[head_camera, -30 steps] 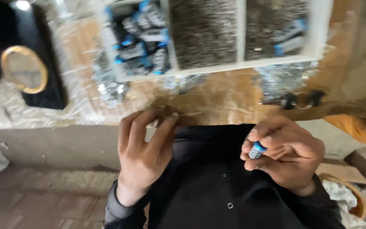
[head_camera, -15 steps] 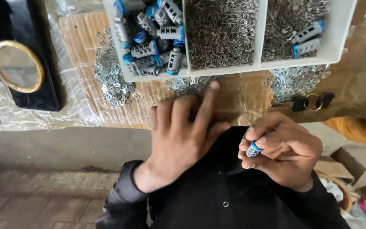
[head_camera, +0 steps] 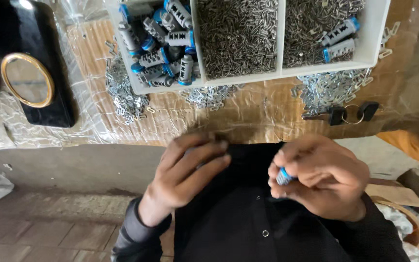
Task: The person sits at a workbench assembling small lock cylinders. They pick tiny pins and springs from a compartment box, insert them into the cylinder body by hand, press the blue cap into place, and insert a key to test the mechanism, setting finished cylinders aside.
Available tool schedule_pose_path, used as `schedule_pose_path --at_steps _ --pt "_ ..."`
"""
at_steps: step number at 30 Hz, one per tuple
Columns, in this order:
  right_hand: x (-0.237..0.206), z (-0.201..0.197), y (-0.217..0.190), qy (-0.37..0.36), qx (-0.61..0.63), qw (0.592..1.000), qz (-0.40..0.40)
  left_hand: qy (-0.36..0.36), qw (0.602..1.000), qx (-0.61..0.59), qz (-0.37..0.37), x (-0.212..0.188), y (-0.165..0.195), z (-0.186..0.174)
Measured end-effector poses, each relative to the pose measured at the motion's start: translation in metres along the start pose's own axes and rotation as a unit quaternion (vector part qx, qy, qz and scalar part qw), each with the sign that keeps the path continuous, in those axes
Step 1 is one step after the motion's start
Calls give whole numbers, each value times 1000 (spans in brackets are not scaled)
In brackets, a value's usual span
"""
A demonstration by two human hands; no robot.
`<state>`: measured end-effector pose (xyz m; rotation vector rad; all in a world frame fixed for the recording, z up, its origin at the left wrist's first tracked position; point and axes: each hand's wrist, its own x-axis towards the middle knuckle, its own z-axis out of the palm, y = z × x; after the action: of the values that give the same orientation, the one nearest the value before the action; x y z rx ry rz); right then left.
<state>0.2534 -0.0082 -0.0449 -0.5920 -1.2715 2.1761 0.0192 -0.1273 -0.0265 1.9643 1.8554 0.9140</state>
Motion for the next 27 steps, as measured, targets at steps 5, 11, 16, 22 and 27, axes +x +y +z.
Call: schedule_pose_path --at_steps 5,11,16,22,27 --pt "2 7 10 9 19 998 57 84 981 -97 -148 -11 17 1" --pt "0 4 12 1 -10 999 47 72 963 -254 -51 11 19 24" --pt "0 8 10 37 -120 988 87 5 989 -145 6 30 20 1" --pt "20 27 17 -167 96 975 107 -46 846 -490 -205 4 8 -21" --pt "30 37 23 -112 117 981 110 54 869 -349 -348 -33 16 -12"
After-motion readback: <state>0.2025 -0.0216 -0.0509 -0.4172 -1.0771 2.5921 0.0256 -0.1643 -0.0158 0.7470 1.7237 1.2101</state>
